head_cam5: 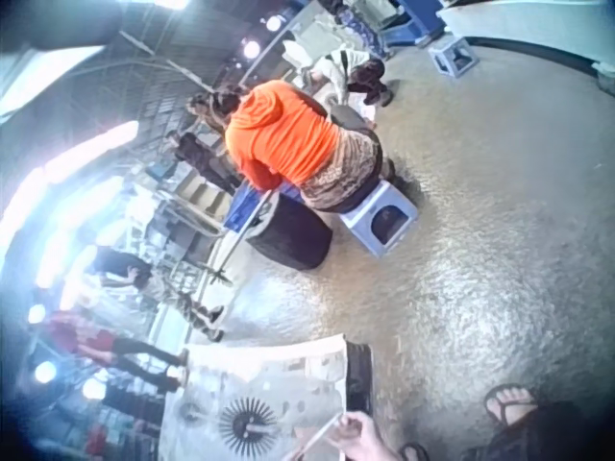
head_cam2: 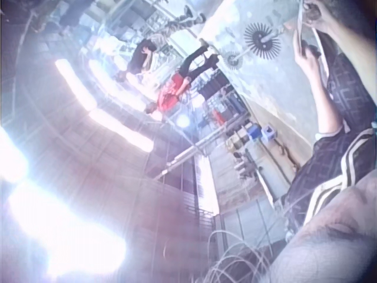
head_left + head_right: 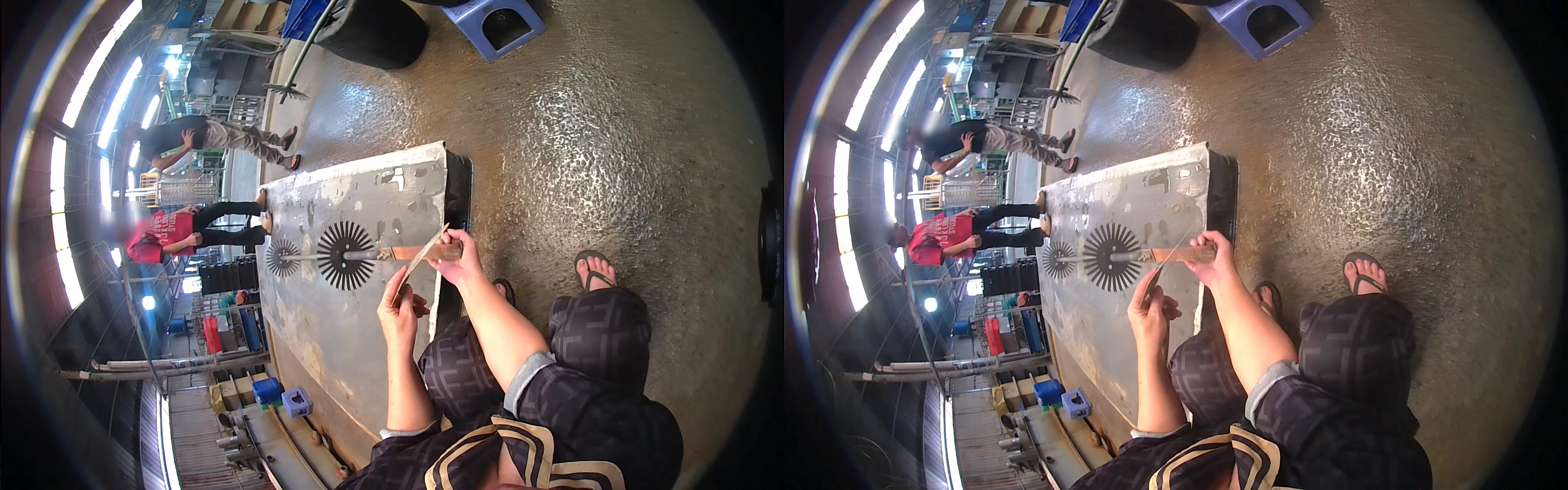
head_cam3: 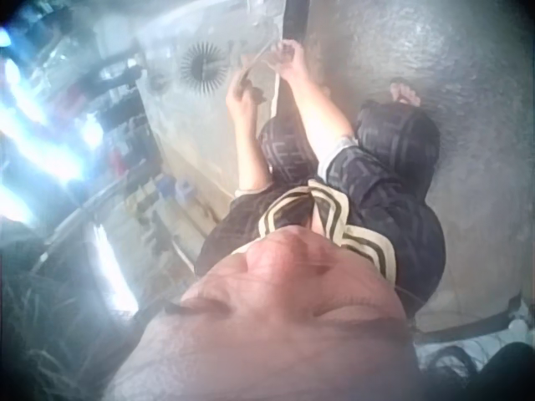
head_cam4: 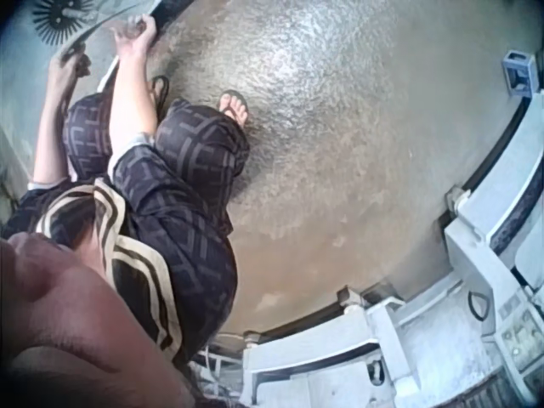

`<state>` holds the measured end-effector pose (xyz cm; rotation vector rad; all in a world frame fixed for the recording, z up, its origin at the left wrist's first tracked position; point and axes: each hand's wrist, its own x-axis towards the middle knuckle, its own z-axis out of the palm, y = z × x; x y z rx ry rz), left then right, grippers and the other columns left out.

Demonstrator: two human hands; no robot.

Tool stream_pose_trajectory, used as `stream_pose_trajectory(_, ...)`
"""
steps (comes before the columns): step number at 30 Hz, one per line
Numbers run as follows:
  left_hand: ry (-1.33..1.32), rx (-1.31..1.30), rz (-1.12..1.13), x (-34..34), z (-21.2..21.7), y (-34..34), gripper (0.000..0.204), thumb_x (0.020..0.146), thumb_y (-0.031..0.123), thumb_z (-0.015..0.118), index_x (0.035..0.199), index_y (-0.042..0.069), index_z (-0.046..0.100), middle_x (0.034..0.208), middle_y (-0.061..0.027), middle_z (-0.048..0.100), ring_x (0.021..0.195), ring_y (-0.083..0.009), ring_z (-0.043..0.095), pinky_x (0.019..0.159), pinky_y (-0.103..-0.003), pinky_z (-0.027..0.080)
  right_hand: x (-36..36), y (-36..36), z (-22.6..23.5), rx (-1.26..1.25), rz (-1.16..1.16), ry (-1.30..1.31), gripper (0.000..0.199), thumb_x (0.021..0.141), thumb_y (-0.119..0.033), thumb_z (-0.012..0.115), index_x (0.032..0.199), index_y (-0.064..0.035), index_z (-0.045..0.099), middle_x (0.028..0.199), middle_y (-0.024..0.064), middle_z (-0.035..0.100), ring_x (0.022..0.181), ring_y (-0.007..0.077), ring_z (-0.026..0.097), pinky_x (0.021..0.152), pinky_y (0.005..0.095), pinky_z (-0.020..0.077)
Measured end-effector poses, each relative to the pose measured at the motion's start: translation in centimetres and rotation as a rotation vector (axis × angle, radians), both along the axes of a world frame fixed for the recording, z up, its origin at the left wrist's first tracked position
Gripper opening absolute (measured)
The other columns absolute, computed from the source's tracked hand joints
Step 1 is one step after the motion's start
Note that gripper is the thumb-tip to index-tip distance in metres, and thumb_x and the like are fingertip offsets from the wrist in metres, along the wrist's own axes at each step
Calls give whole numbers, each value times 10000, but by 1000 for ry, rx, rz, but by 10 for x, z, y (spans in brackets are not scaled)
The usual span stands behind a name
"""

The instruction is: The person sits on a stool and uses a scraper to remove residue from several brush tools laid on a metal sheet. The person repeatedly scrapes the brush heads and handles, then places the tools back on the sheet.

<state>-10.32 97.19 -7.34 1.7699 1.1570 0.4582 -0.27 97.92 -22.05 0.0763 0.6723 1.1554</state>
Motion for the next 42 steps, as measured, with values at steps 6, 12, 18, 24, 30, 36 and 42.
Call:
stream_pose_trajectory(6, 172, 183, -30, 3, 57, -27, 320, 890, 18, 435, 1165, 131, 555, 584, -20, 533, 479, -72, 512, 458, -237, 450, 13, 12, 57, 199, -243, -215, 147, 841, -167, 441, 739, -62, 449, 883, 166, 571, 965, 281, 533, 894, 383, 382)
stream_pose_trajectory(12, 224, 223, 4, 10, 60, -30, 320, 889, 15, 428, 1153, 135, 564, 576, -11, 519, 463, -60, 473, 435, -227, 406, 6, 24, 57, 196, -91, -76, 194, 876, -228, 433, 733, -98, 452, 791, 106, 537, 958, 262, 525, 902, 428, 341)
stream_pose_trajectory(18, 239, 299, 21, 17, 64, -35, 339, 866, -1, 435, 1135, 146, 580, 567, -14, 520, 468, -61, 472, 445, -229, 407, 15, 4, 89, 322, -104, -29, 480, 910, -449, 250, 651, -86, 428, 742, 90, 511, 864, 248, 490, 914, 397, 316)
stream_pose_trajectory(24, 558, 718, -66, 7, 93, -48, 523, 711, -79, 497, 1138, 212, 577, 836, -125, 634, 769, -263, 632, 677, -322, 486, 20, -3, 119, 356, -214, -214, 750, 814, -704, 79, 628, -63, 421, 642, 86, 469, 756, 230, 448, 812, 330, 349)
stream_pose_trajectory(30, 640, 1004, -155, 12, 137, -75, 625, 669, -95, 503, 1165, 281, 546, 932, -108, 625, 807, -307, 614, 670, -360, 493, 9, 2, 148, 532, -232, -329, 813, 770, -761, 115, 594, -34, 431, 609, 95, 465, 641, 192, 442, 692, 291, 365)
stream_pose_trajectory(36, 764, 1070, -128, 3, 143, -93, 684, 658, -90, 491, 1197, 330, 508, 948, -94, 613, 773, -316, 610, 632, -374, 496, -5, -6, 173, 544, -195, -388, 783, 800, -713, 76, 573, -37, 397, 578, 64, 409, 659, 196, 387, 700, 284, 328)
stream_pose_trajectory(42, 526, 914, -141, -3, 154, -78, 599, 694, -115, 490, 1165, 249, 557, 864, -95, 634, 694, -248, 621, 598, -327, 485, -3, -1, 161, 478, -202, -223, 792, 796, -723, 144, 586, -17, 436, 583, 88, 440, 630, 208, 442, 744, 357, 390)
